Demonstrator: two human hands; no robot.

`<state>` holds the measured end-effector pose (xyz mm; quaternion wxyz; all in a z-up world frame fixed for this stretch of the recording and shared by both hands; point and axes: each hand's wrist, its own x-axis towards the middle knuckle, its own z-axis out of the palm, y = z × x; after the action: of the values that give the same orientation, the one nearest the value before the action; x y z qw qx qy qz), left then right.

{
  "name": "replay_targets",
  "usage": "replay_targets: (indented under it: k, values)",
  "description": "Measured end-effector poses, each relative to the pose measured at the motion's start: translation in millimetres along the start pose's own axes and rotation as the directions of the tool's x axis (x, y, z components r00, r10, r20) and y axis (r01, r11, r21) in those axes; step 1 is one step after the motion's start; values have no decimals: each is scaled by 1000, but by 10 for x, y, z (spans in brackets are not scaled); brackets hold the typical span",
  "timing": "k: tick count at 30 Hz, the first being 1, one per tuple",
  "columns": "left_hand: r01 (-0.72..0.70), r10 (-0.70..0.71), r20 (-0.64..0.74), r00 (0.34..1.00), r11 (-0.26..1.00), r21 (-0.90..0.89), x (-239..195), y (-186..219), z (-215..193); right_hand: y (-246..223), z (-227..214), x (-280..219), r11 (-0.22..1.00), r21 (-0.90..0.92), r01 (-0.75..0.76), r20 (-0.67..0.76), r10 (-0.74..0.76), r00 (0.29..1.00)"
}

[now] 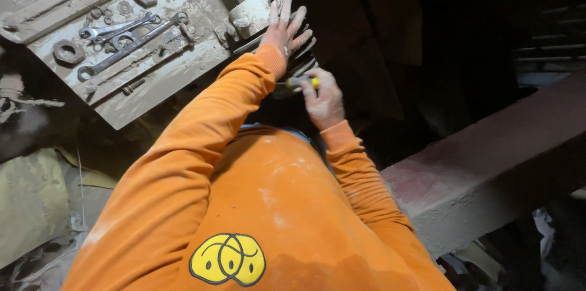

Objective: Cleaning a finned mechanical pulley on a shaft using a screwdriver and a cloth.

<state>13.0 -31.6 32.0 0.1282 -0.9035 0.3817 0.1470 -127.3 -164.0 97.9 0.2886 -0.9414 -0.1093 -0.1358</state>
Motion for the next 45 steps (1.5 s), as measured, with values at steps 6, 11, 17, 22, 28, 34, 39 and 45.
replay_targets:
  k: [6,11,17,22,28,34,39,45]
  values:
    - [-55,3,-250,968,978,-201,-553,-70,385,163,-390,143,971,164,-175,-131,197,972]
    - [66,-11,-428,904,991,115,-575,-61,645,-199,-110,83,999,-33,29,34,-28,999]
    - [19,-28,-364,931,999,-29,-394,-23,451,-311,-181,127,998,-65,4,26,-3,1000]
    - [-36,44,-76,996,993,108,107,0,60,-407,-344,202,996,-89,-28,-37,24,999]
    - [-22,22,-14,1000,1000,10,-282,-104,39,-347,-363,144,994,-106,14,-21,-16,1000]
    - [72,-6,-368,930,983,166,-505,-71,445,-168,-424,126,994,-72,-79,-162,67,984]
    - [68,-41,-313,949,995,76,-186,-1,391,-132,-190,88,1000,18,-7,-30,8,1000]
    - [6,-4,-53,999,999,32,94,62,152,-75,-536,228,984,63,-169,-177,178,968]
